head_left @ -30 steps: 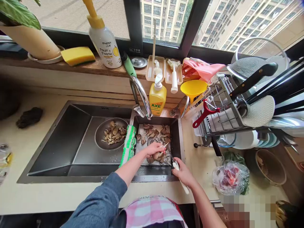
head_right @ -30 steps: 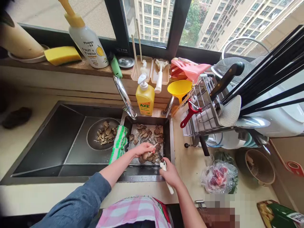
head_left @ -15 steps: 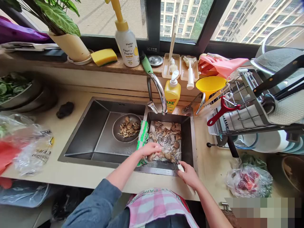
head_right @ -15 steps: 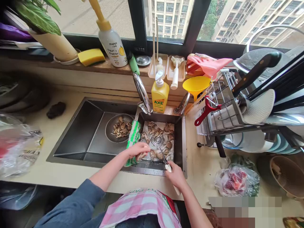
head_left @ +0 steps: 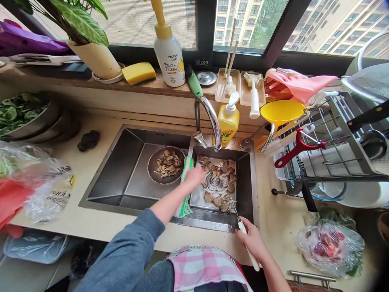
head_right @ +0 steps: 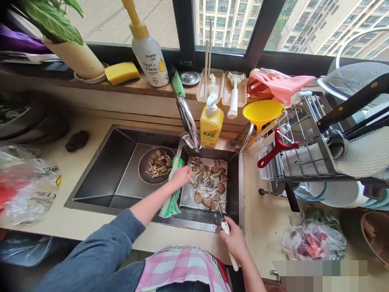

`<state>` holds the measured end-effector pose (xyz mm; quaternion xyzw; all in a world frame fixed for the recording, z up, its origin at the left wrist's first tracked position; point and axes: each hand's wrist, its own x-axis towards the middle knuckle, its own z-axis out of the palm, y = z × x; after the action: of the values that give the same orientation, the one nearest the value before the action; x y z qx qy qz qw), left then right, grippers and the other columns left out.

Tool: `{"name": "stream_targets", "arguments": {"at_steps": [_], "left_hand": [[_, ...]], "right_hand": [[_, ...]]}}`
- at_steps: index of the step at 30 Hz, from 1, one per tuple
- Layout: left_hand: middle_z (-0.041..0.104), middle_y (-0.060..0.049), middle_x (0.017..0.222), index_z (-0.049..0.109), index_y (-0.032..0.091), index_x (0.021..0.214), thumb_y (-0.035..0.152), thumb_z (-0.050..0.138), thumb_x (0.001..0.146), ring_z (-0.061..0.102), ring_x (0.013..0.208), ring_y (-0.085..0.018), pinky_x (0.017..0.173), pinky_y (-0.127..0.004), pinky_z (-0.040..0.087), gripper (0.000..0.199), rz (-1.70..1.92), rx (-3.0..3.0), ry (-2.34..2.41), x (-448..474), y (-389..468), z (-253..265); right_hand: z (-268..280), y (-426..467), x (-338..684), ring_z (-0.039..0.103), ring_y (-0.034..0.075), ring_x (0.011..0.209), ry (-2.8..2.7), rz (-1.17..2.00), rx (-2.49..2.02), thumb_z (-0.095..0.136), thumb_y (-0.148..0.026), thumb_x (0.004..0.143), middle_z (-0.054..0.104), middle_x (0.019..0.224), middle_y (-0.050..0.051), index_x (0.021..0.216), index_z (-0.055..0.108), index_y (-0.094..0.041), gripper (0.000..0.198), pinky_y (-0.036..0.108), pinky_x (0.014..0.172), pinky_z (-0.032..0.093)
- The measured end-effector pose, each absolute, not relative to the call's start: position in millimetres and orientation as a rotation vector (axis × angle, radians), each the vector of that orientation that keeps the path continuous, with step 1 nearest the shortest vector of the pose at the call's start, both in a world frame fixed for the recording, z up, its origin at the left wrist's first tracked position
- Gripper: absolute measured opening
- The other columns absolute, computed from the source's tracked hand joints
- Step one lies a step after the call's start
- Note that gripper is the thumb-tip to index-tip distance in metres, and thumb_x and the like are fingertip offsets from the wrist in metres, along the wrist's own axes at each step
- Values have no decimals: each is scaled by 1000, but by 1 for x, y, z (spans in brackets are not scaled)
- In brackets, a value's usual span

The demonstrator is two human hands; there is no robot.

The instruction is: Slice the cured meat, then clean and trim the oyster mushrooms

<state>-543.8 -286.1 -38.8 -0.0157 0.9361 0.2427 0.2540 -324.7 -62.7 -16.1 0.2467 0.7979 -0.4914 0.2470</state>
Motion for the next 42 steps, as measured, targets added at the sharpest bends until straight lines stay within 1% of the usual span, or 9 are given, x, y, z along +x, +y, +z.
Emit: {"name": "stream_targets", "arguments": {"at_steps": [3, 5, 12, 17, 21, 27, 33, 38, 42], "left_hand": [[62, -21, 106, 56, 10, 104, 29, 66, 72, 56, 105, -32, 85, -36, 41, 38, 645, -291, 2296, -522, -242, -76], [61, -22, 106, 57, 9, 104, 28, 66, 73, 56, 104, -32, 83, -36, 43, 37, 691, -393, 2227, -517, -237, -97], [55, -7, 112, 53, 17, 113, 32, 54, 85, 56, 98, -19, 80, -37, 49, 32, 1085, -595, 2019, -514, -245, -131], [61, -4, 87, 53, 15, 98, 39, 47, 87, 60, 73, -11, 69, -27, 50, 27, 1441, -466, 1765, -493, -218, -124], [61, -2, 80, 50, 16, 85, 46, 60, 76, 59, 71, -11, 67, -24, 50, 33, 1670, -348, 1506, -475, -220, -101], [58, 0, 75, 55, 15, 88, 45, 72, 64, 56, 61, -8, 61, -24, 47, 42, 1763, -182, 1095, -453, -234, -77], [55, 3, 63, 52, 14, 79, 50, 66, 68, 54, 51, -7, 57, -23, 46, 40, 1653, -133, 1143, -442, -237, -82], [63, -5, 74, 55, 13, 83, 41, 57, 77, 62, 65, -15, 65, -29, 49, 28, 1361, -68, 1603, -452, -234, -103], [60, -11, 106, 56, 16, 100, 19, 62, 73, 56, 102, -23, 87, -34, 42, 28, 1236, -112, 2000, -497, -228, -124]], "right_hand": [[-14, -58, -325, 58, 18, 66, 2156, -1388, 682, 53, -31, 65, 66, 75, 1, 111, 59, -17, 49, 27, 60, 43], [-13, -56, -324, 59, 19, 67, 2146, -1406, 700, 53, -32, 65, 65, 76, 2, 112, 59, -17, 50, 27, 59, 44], [-15, -55, -317, 59, 20, 69, 2156, -1412, 725, 54, -31, 64, 65, 77, 3, 113, 59, -17, 51, 29, 60, 45], [-13, -59, -333, 59, 20, 76, 2168, -1371, 650, 52, -28, 64, 66, 85, 3, 110, 59, -16, 48, 29, 69, 45], [-10, -61, -350, 59, 20, 80, 2198, -1272, 619, 51, -24, 62, 67, 91, 4, 113, 56, -16, 51, 29, 75, 43], [-9, -66, -357, 59, 19, 83, 2178, -1246, 575, 50, -23, 61, 66, 96, 4, 114, 55, -16, 54, 28, 76, 42], [-12, -66, -352, 56, 16, 65, 2180, -1210, 467, 46, -21, 62, 64, 71, -1, 97, 63, -19, 38, 25, 63, 41], [-18, -61, -345, 55, 16, 61, 2198, -1204, 551, 48, -25, 64, 62, 66, -1, 97, 64, -18, 37, 25, 59, 41], [-16, -56, -338, 57, 17, 64, 2186, -1262, 601, 51, -27, 64, 64, 69, 0, 104, 63, -18, 42, 26, 61, 42]]}}
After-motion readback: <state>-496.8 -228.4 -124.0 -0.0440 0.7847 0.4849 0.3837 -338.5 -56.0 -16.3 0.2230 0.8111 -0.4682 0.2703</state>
